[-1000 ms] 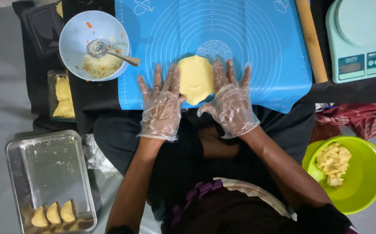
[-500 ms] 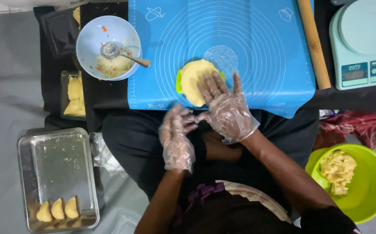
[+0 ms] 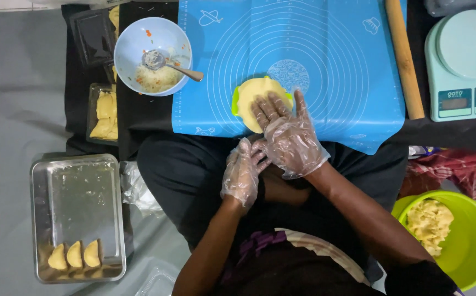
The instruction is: The person is preparing filled pastries by rolling out dough, adding a savory filling, and using a plastic mold to seal the edges.
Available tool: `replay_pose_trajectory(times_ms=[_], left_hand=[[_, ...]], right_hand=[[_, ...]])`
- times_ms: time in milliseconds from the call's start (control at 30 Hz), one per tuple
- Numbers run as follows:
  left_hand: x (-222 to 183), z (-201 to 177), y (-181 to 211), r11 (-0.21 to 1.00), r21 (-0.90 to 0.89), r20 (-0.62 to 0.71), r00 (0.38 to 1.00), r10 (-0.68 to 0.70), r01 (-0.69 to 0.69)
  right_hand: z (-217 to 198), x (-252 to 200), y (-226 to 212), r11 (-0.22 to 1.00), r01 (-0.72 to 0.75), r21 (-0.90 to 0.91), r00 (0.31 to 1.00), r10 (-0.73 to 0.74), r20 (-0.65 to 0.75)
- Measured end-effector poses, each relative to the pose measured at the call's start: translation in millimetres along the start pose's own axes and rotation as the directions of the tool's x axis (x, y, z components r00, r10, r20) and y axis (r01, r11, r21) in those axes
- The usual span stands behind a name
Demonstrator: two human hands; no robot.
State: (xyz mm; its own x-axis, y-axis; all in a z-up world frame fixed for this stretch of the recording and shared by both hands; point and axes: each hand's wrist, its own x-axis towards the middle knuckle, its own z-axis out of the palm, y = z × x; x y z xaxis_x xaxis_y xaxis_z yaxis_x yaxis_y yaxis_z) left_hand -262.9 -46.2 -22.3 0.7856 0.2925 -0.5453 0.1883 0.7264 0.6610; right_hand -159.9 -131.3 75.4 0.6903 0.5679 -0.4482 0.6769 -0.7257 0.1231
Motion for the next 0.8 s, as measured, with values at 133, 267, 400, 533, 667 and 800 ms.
replay_pose_trajectory(times_ms=[133,267,400,533,667,800], left_hand=[[-8.2,9.4,17.2,0.997,-0.057,0.018,0.998,-0.053,0.054],[-20.1,14.0,36.9,0.996,0.042,0.128,0.988,-0.083,0.079],[-20.1,10.0,42.8,0.998,0.046,0.159,0.986,-0.046,0.039],[-15.1,10.4,33.1,0.996,-0.064,0.121,0.991,-0.056,0.064],[5.5,12.0,5.8,0.952,-0.305,-0.009,1.0,-0.015,0.011],[19.7,8.9,-10.8,0.875,-0.47,-0.108,0.992,0.071,-0.114]], right_hand=[[-9.4,0.0,0.7,0.997,-0.031,-0.065,0.999,0.032,0.015],[-1.2,-2.1,26.7,0.989,-0.144,-0.03,0.943,0.128,-0.307],[14.1,-9.8,54.9,0.866,0.175,0.468,0.723,0.21,-0.658],[14.5,-10.3,55.5,0.863,0.154,0.48,0.87,0.112,-0.48],[33.7,-3.7,42.9,0.902,0.104,0.419,0.866,0.125,-0.484],[37.6,-16.0,13.8,0.898,0.105,0.428,0.824,0.162,-0.543]])
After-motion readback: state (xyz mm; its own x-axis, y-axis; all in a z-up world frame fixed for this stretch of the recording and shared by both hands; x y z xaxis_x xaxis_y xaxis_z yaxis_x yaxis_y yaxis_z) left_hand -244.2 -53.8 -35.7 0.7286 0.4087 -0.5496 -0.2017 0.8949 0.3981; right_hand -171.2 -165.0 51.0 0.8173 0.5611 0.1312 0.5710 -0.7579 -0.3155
